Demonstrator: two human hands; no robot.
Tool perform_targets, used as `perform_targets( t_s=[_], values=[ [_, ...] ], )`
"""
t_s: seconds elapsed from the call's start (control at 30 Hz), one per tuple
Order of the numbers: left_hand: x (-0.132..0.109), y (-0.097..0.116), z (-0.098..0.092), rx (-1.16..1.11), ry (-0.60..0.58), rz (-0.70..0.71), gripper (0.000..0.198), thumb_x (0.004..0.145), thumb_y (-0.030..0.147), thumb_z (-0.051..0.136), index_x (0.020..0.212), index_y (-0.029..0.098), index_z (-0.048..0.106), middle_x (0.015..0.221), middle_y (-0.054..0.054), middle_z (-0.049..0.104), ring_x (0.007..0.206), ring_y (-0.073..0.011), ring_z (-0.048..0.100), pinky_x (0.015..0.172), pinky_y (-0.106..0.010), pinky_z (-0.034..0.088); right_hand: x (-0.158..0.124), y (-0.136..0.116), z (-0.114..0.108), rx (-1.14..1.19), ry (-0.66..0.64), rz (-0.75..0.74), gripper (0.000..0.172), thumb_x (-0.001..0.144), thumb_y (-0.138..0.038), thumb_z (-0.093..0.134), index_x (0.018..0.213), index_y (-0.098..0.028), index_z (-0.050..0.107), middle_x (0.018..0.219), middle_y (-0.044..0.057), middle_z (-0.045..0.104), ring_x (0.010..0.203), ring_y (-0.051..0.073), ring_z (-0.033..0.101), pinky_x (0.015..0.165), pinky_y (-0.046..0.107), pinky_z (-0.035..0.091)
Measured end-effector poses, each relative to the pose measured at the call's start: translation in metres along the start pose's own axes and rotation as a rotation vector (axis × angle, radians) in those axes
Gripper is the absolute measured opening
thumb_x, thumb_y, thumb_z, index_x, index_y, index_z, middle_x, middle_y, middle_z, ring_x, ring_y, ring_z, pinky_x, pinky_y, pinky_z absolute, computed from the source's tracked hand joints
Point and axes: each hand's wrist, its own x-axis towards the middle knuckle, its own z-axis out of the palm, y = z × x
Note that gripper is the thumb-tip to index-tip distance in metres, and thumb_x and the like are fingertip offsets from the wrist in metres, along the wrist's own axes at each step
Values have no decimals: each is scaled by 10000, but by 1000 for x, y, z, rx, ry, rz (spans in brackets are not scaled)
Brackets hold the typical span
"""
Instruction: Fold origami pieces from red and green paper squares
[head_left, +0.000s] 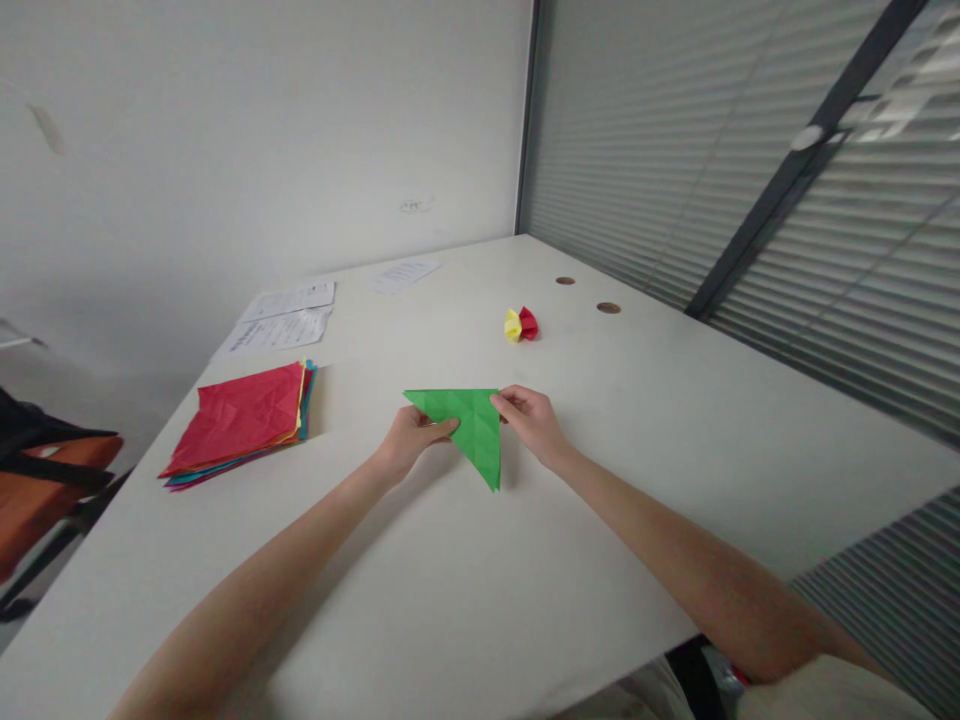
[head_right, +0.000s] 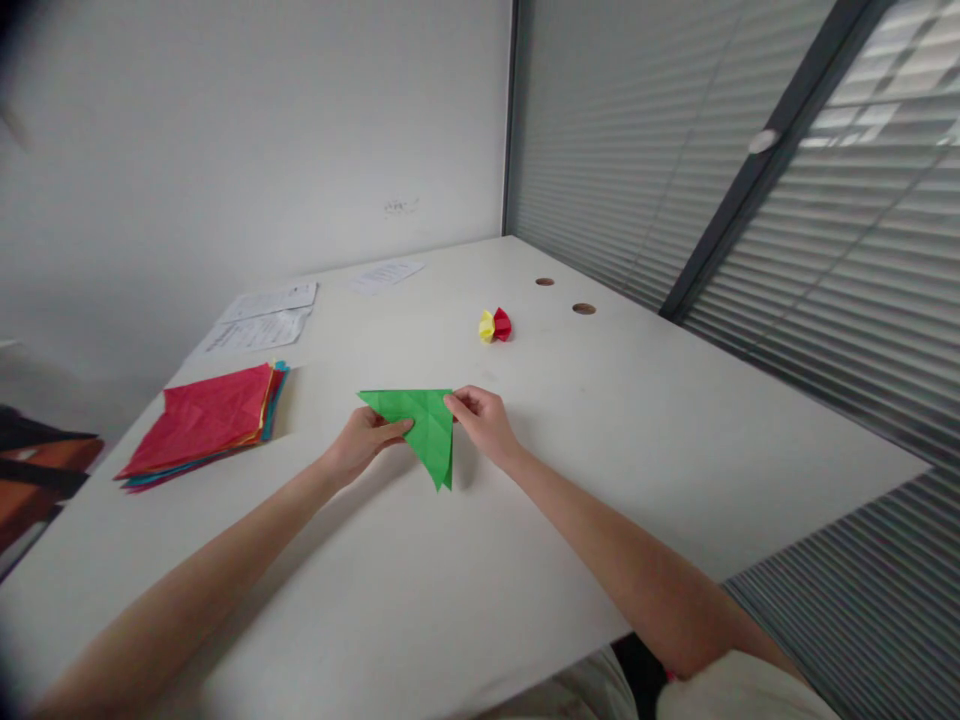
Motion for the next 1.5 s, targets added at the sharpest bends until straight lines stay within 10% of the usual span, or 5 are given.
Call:
perform_targets(
  t_s=[0.6, 0.73, 0.9, 1.17, 1.5],
  values=[
    [-4, 12, -1, 10, -19, -32, 469, 721, 528, 736, 840, 75, 704, 741, -121, 720, 688, -205, 691, 756, -359, 530, 3, -2, -18, -327, 344, -319, 375, 895, -508, 523, 834, -199, 727, 740, 44, 570, 707, 178, 531, 647, 306, 454],
    [-13, 16, 10, -50, -231, -15, 585, 747, 500, 734, 1221, 179, 614, 1231, -170, 643, 1016, -300, 673, 820, -399, 532, -8, -5, -14, -621, 94, -647, 255, 940, -348, 515, 1070, -306, 731, 984, 81, 623, 938, 221, 538, 856, 388, 455],
    [-7, 8, 7, -40, -84, 51, 446, 686, 367, 801, 1041, 132, 668, 1049, -124, 712, 897, -233, 683, 808, -366, 540, -15, -4, -6, -816, -279, -809, 366, 873, -457, 610, 1196, -294, 670, 1134, 84, 630, 1071, 259, 492, 956, 444, 393],
    [2, 4, 0, -37, 45, 46, 483, 569, 366, 836, 942, 98, 685, 871, -103, 737, 815, -249, 698, 825, -428, 543, -3, -7, -20, -736, 244, -637, 319, 919, -327, 534, 1202, -239, 651, 1071, 116, 609, 1063, 265, 526, 963, 450, 392],
    [9, -6, -11, 0, 179, 39, 840, 601, 260, 813, 1340, 168, 424, 957, -97, 728, 784, -198, 694, 728, -338, 556, 7, 15, -18, -418, 41, -332, 200, 865, -304, 545, 958, -197, 686, 809, 44, 644, 719, 161, 593, 698, 303, 488]
  ],
)
